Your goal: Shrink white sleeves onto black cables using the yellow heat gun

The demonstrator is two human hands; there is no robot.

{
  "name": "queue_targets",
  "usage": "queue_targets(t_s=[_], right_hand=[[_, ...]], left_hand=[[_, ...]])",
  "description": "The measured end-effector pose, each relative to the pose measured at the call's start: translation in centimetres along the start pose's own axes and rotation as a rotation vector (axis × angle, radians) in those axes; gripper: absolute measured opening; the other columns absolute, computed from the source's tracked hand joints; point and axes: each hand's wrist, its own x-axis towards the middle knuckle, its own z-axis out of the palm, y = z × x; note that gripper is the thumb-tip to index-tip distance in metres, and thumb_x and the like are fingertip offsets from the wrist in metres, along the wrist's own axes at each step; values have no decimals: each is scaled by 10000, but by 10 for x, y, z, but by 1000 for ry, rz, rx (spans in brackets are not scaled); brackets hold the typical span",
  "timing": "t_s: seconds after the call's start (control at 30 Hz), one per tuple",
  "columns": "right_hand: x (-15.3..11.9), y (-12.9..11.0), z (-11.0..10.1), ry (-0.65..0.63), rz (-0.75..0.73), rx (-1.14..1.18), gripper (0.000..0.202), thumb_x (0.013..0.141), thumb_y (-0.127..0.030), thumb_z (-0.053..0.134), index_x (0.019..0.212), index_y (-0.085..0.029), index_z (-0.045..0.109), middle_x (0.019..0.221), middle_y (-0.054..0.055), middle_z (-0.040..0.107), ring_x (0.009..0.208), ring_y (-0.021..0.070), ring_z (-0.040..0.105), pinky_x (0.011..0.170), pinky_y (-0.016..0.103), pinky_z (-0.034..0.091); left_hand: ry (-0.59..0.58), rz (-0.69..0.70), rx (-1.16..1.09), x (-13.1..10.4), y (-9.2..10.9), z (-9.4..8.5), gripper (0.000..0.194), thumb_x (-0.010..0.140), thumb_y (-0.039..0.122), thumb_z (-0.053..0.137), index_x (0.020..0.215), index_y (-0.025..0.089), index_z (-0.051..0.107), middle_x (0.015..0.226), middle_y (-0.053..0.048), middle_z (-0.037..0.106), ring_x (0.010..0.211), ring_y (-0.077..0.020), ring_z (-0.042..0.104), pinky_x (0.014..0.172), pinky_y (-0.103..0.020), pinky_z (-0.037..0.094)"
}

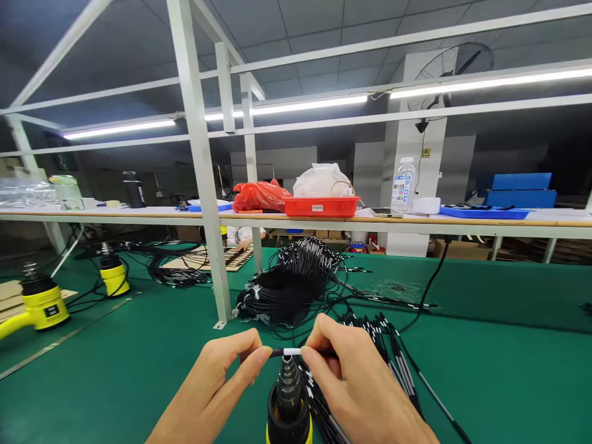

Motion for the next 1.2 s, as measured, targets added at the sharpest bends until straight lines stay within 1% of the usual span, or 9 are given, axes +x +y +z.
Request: queue_targets(t_s=[0.17, 0.23, 0.37, 0.5, 0.63, 0.77, 0.97, 1.2], right_hand=[[5, 7, 3, 6, 11, -30, 276, 942, -338, 413, 697, -214, 405, 631, -55, 436, 587, 118, 348, 535, 258, 264], [8, 9, 7, 5, 20, -27, 278, 940, -350, 419, 698, -213, 417, 638, -49, 454, 596, 122, 362, 540, 255, 272], [11, 16, 16, 7, 8, -45, 279, 938, -341, 413, 691, -213, 420, 613, -52, 437, 575, 121, 348, 528, 255, 255], [13, 19, 22, 4, -6, -68, 261, 933, -314, 403, 691, -218, 395, 613, -52, 432, 567, 121, 344, 525, 257, 248], [16, 17, 23, -2, 4, -108, 244, 924, -288, 400, 690, -221, 388, 605, -55, 426, 559, 122, 351, 521, 259, 243], [17, 13, 22, -17, 20, -129, 240, 916, -284, 404, 685, -221, 379, 609, -57, 424, 566, 121, 347, 525, 257, 246], [14, 13, 21, -28, 30, -109, 247, 912, -283, 420, 678, -219, 378, 613, -56, 435, 563, 116, 344, 520, 252, 249], [16, 15, 22, -28, 12, -103, 225, 907, -277, 428, 692, -217, 400, 614, -55, 452, 562, 114, 363, 510, 247, 245]], left_hand=[[5, -44, -59, 0, -3, 3, 416, 998, 480, 344, 701, 198, 416, 720, 15, 467, 711, -164, 419, 662, -257, 333], [-7, -40, -99, 1, -6, 4, 413, 1005, 479, 346, 711, 198, 420, 727, 14, 465, 718, -163, 420, 660, -254, 331], [-13, -39, -194, 3, -13, 7, 440, 1012, 490, 358, 694, 194, 424, 694, 22, 457, 687, -154, 420, 631, -253, 319], [17, -55, -265, 3, -20, 12, 485, 1019, 509, 329, 683, 186, 463, 681, 14, 494, 675, -156, 458, 632, -252, 334], [17, -65, -280, 3, -24, 13, 472, 1005, 512, 383, 689, 179, 491, 668, 19, 497, 666, -152, 461, 611, -248, 325], [12, -63, -266, 3, -25, 11, 421, 1001, 462, 422, 709, 173, 516, 678, 23, 507, 680, -151, 468, 623, -248, 331], [6, -82, -259, 3, -22, 8, 353, 981, 411, 460, 725, 178, 530, 715, 20, 535, 719, -161, 487, 667, -249, 359], [5, -76, -282, 1, -23, 8, 292, 966, 379, 483, 763, 182, 555, 751, 14, 558, 749, -167, 499, 640, -255, 343]])
